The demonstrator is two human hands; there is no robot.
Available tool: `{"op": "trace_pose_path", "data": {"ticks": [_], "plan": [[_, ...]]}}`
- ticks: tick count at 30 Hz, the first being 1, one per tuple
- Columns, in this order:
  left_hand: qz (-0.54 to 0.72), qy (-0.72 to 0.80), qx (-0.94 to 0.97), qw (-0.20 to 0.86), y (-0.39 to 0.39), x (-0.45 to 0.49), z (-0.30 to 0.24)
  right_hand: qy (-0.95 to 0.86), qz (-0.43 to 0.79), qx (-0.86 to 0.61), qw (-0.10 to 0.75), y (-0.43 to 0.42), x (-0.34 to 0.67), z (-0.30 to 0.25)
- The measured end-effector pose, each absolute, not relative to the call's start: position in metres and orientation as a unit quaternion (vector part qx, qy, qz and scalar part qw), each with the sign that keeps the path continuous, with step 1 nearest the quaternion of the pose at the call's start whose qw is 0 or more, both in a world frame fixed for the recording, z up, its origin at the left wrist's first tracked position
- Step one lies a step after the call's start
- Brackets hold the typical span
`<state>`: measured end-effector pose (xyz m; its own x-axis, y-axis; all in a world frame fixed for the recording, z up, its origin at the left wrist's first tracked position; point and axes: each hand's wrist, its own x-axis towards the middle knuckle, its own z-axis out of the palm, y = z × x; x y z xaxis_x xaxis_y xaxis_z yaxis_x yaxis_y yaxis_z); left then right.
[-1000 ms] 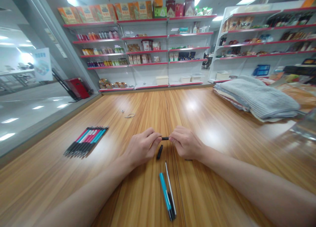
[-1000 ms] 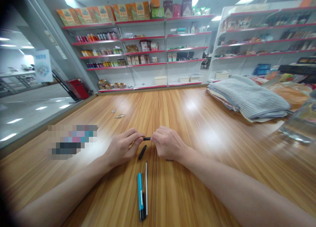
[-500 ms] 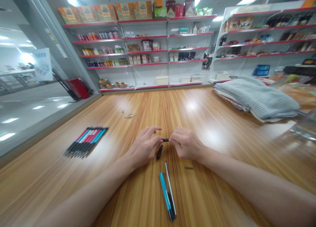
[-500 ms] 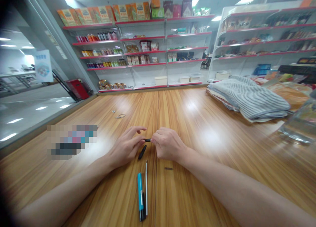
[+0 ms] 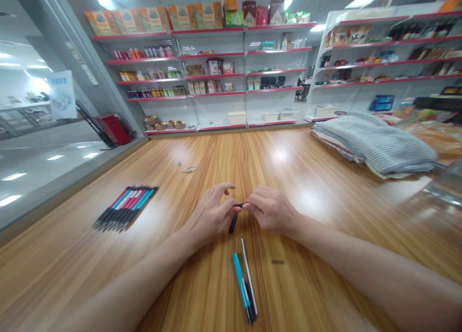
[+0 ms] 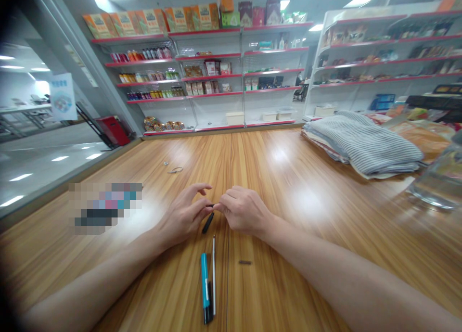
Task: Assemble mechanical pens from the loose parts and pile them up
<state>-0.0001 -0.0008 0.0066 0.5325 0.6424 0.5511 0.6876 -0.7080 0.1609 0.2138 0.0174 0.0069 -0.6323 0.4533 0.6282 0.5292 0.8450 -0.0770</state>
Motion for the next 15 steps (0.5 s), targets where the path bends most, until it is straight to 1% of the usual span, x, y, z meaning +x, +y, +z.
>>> {"op": "trace_pose_path", "data": {"ticks": [3,8,11,13,15], "plan": [[-0.318,-0.412,-0.854,-0.021,0.002,-0.003,0.007,-0.890,-0.079,-0.268,0.361,0.018,0.216,0.007],[-0.400,-0.476,-0.748,-0.232,0.015,-0.018,0.007,-0.857,-0.105,-0.277,0.421,0.018,0.221,0.010],[-0.399,-0.465,-0.719,-0.329,0.018,-0.024,0.005,-0.849,-0.100,-0.283,0.435,0.020,0.223,0.010],[-0.399,-0.467,-0.713,-0.338,0.017,-0.024,0.004,-0.843,-0.084,-0.290,0.445,0.022,0.224,0.009],[-0.411,-0.479,-0.719,-0.289,0.013,-0.021,0.004,-0.837,-0.063,-0.298,0.455,0.023,0.224,0.008]]}}
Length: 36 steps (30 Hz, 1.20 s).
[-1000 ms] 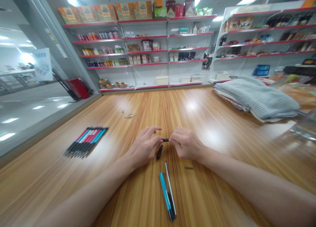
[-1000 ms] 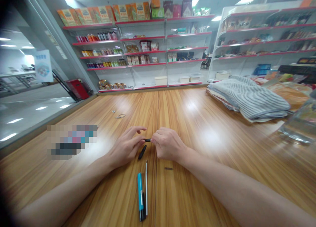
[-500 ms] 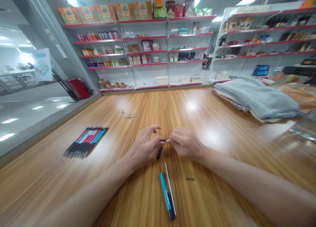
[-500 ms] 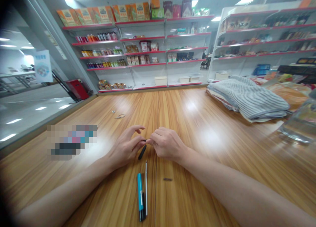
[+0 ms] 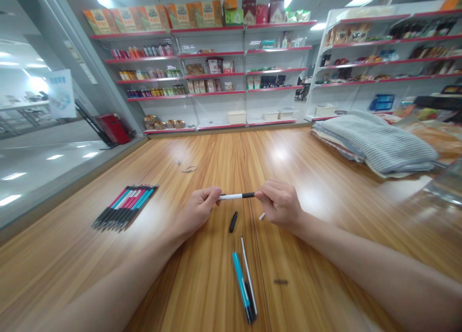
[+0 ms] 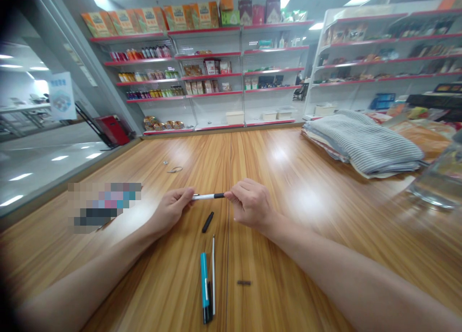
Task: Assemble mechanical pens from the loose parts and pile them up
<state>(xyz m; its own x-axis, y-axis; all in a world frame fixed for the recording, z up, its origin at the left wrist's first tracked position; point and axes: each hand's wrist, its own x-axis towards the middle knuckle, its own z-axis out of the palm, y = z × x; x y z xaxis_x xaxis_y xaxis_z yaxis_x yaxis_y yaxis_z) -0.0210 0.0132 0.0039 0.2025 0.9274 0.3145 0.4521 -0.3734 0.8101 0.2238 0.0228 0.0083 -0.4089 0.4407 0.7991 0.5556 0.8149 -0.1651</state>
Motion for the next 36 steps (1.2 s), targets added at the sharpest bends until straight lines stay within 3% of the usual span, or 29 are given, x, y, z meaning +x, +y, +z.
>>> {"op": "trace_pose_path", "data": {"ticks": [7,14,17,22,28,31,36], "plan": [[0.484,0.414,0.771,0.026,0.003,-0.012,0.008,-0.803,0.063,-0.333,0.490,0.020,0.223,0.010],[0.504,0.351,0.788,-0.041,0.001,-0.013,0.003,-0.727,0.298,-0.375,0.492,0.021,0.224,0.001],[0.508,0.373,0.775,0.041,0.001,-0.012,0.005,-0.717,0.318,-0.383,0.488,0.022,0.223,-0.002],[0.535,0.400,0.665,0.336,0.002,-0.003,0.011,-0.736,0.237,-0.396,0.495,0.023,0.223,0.002],[0.599,0.314,0.481,0.558,0.008,0.004,0.010,-0.826,0.196,-0.370,0.377,0.020,0.218,0.004],[0.615,0.303,0.427,0.590,0.013,-0.001,0.008,-0.808,0.237,-0.396,0.366,0.020,0.217,0.000],[0.632,0.329,0.430,0.554,0.018,-0.014,0.004,-0.780,0.275,-0.393,0.402,0.020,0.226,0.000]]}}
